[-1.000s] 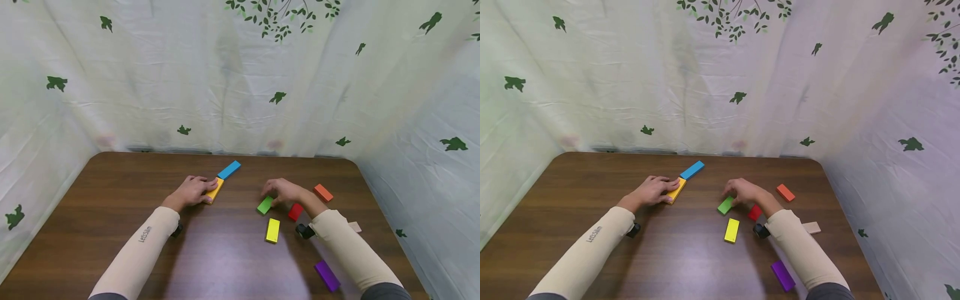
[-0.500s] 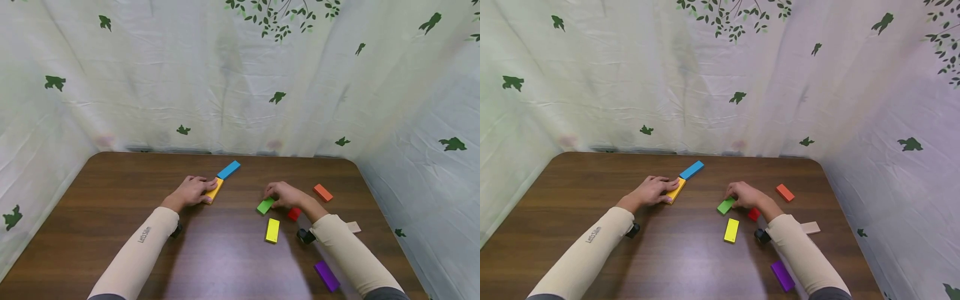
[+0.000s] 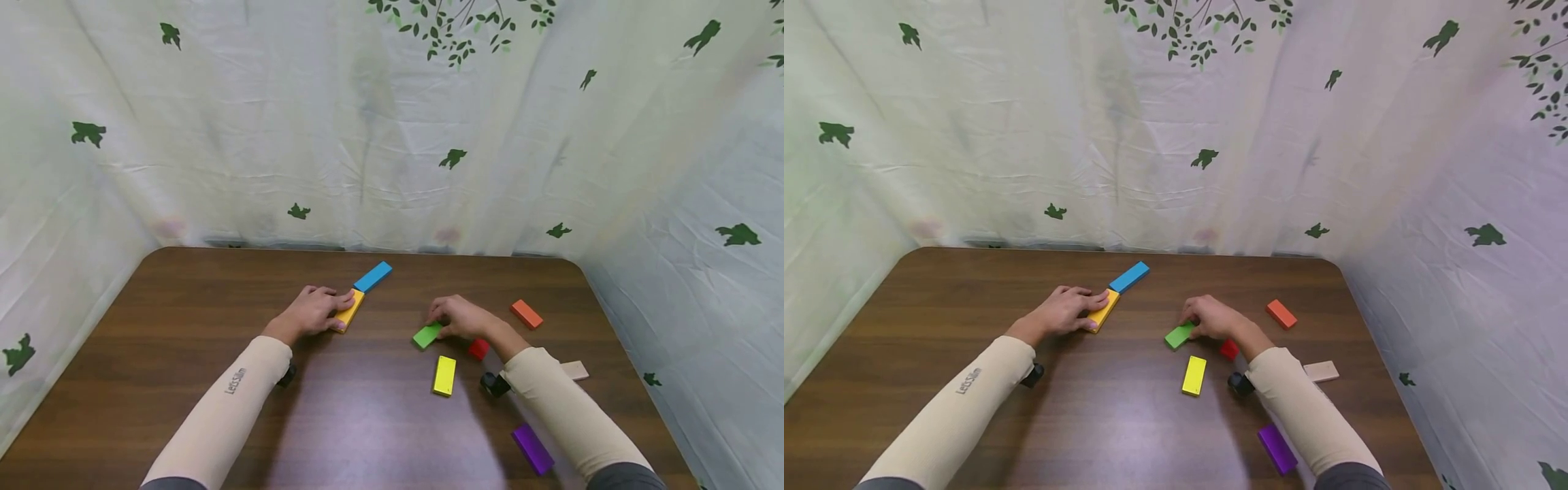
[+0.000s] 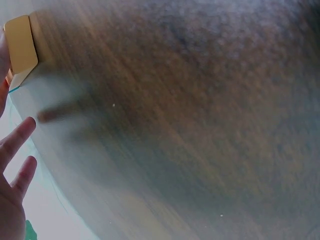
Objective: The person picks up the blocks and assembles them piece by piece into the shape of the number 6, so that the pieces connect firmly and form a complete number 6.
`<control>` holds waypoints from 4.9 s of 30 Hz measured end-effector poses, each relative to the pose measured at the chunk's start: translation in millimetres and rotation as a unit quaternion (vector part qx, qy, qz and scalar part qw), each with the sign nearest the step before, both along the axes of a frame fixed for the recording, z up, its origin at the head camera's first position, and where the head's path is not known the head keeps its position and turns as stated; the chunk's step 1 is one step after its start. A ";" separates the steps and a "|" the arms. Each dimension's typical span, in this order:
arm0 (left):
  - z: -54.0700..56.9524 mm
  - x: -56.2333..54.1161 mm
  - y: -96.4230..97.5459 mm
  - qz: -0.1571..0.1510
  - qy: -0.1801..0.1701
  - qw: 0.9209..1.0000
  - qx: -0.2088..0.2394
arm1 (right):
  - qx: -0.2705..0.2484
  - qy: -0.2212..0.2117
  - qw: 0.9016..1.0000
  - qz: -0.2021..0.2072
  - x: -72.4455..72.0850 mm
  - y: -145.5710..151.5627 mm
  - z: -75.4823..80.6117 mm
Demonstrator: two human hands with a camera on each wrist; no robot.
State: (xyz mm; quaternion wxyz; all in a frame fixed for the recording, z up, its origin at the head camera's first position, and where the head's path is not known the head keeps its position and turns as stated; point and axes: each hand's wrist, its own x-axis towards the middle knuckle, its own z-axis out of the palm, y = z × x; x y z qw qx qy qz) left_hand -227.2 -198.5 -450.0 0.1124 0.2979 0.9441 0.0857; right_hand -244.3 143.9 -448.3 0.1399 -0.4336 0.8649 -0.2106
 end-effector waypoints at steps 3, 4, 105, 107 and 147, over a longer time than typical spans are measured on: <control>0.3 0.1 0.3 -0.002 0.002 1.000 0.000 | 0.003 -0.002 1.000 0.001 0.7 -5.5 0.7; 0.2 -0.3 0.4 -0.001 0.000 1.000 0.002 | 0.003 -0.003 1.000 0.003 1.0 -7.7 1.0; -0.7 -1.0 0.1 0.005 -0.002 1.000 0.010 | -0.004 0.001 0.997 -0.074 28.8 -133.9 -11.7; -0.5 -1.0 0.2 0.005 -0.003 1.000 0.009 | -0.004 -0.001 0.997 -0.072 28.5 -133.8 -11.4; -1.1 -0.7 1.1 0.004 -0.004 1.000 0.010 | -0.013 0.004 0.997 -0.076 28.8 -134.5 -11.5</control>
